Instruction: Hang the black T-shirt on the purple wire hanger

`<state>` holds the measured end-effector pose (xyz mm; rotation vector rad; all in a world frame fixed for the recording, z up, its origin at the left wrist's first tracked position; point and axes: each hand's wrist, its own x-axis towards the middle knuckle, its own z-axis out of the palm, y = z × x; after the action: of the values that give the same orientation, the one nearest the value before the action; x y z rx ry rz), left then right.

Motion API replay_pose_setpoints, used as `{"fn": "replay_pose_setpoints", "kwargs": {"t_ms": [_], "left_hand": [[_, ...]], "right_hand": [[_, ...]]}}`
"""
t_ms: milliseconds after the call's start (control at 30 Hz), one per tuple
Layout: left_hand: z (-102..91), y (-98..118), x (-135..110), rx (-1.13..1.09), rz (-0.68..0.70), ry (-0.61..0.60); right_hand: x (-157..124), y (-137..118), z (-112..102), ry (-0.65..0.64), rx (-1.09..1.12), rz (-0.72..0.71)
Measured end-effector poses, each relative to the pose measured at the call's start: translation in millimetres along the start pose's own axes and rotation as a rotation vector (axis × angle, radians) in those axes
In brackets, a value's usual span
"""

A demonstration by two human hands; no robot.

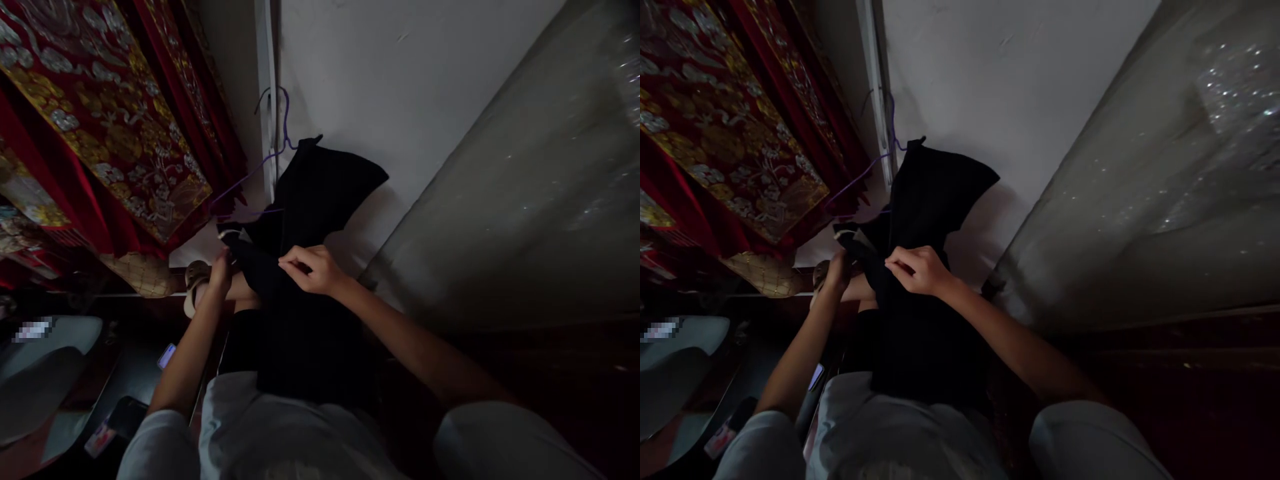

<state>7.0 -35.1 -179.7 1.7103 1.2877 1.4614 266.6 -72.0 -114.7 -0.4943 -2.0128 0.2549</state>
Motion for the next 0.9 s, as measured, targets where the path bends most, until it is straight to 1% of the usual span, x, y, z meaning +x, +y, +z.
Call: {"fn": "replay_pose_setpoints", "kwargs": {"t_ms": [67, 100, 133, 200, 300, 367, 400, 467, 533, 567, 600, 633, 700, 733, 767, 833, 900], "left_hand": [[2.7, 1, -8, -0.022, -0.059, -0.072], [1.4, 8, -9, -0.038, -0.077, -0.096], [-0.5, 17, -9, -0.05, -0.082, -0.105], [-3.6, 46, -8, -0.091, -0.059, -0.089], [0.9, 99, -9, -0.169, 0.048, -0.085], [10.1, 130, -13, -0.18, 0.142, -0.116], [15.5, 142, -14, -0.165, 0.191, -0.133], [24.8, 157, -16, -0.101, 0.285, -0.154], [29.2, 162, -15, -0.044, 0.333, -0.181], [28.8, 162, -13, -0.038, 0.317, -0.222], [27.0, 160, -12, -0.053, 0.273, -0.287], [23.9, 157, -11, -0.082, 0.209, -0.378], [15.7, 149, -11, -0.119, 0.08, -0.581], [11.2, 143, -13, -0.099, 0.041, -0.667], [6.6, 138, -16, -0.052, 0.032, -0.735], [-3.1, 126, -20, 0.098, 0.082, -0.825], [-15.6, 115, -19, 0.278, 0.145, -0.884]], "right_hand": [[0, -2, -4, -0.026, 0.031, -0.018], [2, -4, -6, -0.038, 0.052, -0.017], [4, -6, -7, -0.043, 0.075, -0.005], [10, -9, -7, -0.036, 0.109, 0.05], [16, -13, 0, -0.035, 0.184, 0.178], [15, -15, 7, -0.095, 0.311, 0.308], [13, -17, 10, -0.121, 0.388, 0.375], [8, -24, 12, -0.162, 0.53, 0.481], [6, -33, 8, -0.213, 0.691, 0.575], [6, -37, 3, -0.262, 0.791, 0.63], [8, -41, -2, -0.321, 0.895, 0.688], [10, -44, -9, -0.373, 0.987, 0.737], [16, -47, -21, -0.425, 1.101, 0.791], [19, -48, -26, -0.436, 1.12, 0.804], [22, -48, -31, -0.442, 1.121, 0.813], [25, -50, -39, -0.448, 1.086, 0.82], [29, -54, -52, -0.462, 1.007, 0.803]]}}
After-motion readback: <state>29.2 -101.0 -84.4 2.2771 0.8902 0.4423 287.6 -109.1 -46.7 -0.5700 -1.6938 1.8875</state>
